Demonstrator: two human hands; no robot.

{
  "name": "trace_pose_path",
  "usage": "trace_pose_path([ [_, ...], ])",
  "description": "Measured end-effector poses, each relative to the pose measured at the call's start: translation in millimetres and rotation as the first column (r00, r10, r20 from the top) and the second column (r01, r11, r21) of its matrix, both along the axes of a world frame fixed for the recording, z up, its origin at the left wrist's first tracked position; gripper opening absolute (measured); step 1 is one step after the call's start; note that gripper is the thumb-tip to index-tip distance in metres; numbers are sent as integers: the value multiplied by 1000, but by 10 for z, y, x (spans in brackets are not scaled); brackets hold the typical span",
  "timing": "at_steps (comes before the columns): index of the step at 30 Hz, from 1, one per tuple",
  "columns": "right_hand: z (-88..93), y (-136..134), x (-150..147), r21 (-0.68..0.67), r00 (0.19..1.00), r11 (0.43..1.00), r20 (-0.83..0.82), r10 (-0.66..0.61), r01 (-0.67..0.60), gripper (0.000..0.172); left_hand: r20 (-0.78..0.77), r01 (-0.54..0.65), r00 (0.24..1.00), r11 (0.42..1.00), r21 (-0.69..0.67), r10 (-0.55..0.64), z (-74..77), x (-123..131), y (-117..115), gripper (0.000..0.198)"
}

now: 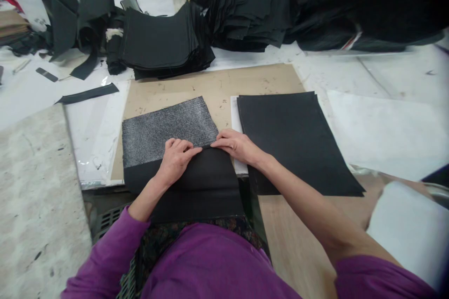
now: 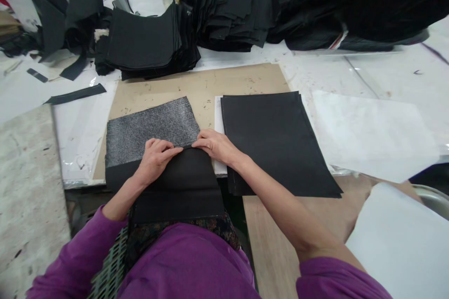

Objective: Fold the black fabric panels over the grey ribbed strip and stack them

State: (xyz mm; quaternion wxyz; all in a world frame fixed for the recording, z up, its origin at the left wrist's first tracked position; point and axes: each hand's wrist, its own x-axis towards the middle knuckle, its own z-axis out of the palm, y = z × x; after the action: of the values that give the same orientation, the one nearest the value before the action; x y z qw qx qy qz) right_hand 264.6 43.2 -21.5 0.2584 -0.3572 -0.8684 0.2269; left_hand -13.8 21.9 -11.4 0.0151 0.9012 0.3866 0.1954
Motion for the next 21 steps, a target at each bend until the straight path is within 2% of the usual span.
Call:
trace_pose_path([
  [4,89,-24,-7,129,981,990,189,35,-60,26,-59,22,998,1000,17,-21,38,13,-12,26],
  [7,172,-58,-25,170,946,978,318,61,-120,26,-116,32,993,999,27,-29,80,28,-31,26],
  [11,192,-105,-5,195,925,966,371,86,-168,27,-173,56,984,996,64,-45,108,33,-49,27],
  [17,161,-175,226,237,930,968,369,-10,-83,39,-189,89,980,991,102,-68,114,20,-65,27],
  [19,235,-225,271,253,913,967,403,-67,-41,34,-190,92,979,990,111,-70,114,17,-70,27],
  [21,337,-312,215,296,883,952,421,-206,81,26,-193,92,979,989,114,-69,110,16,-73,27],
])
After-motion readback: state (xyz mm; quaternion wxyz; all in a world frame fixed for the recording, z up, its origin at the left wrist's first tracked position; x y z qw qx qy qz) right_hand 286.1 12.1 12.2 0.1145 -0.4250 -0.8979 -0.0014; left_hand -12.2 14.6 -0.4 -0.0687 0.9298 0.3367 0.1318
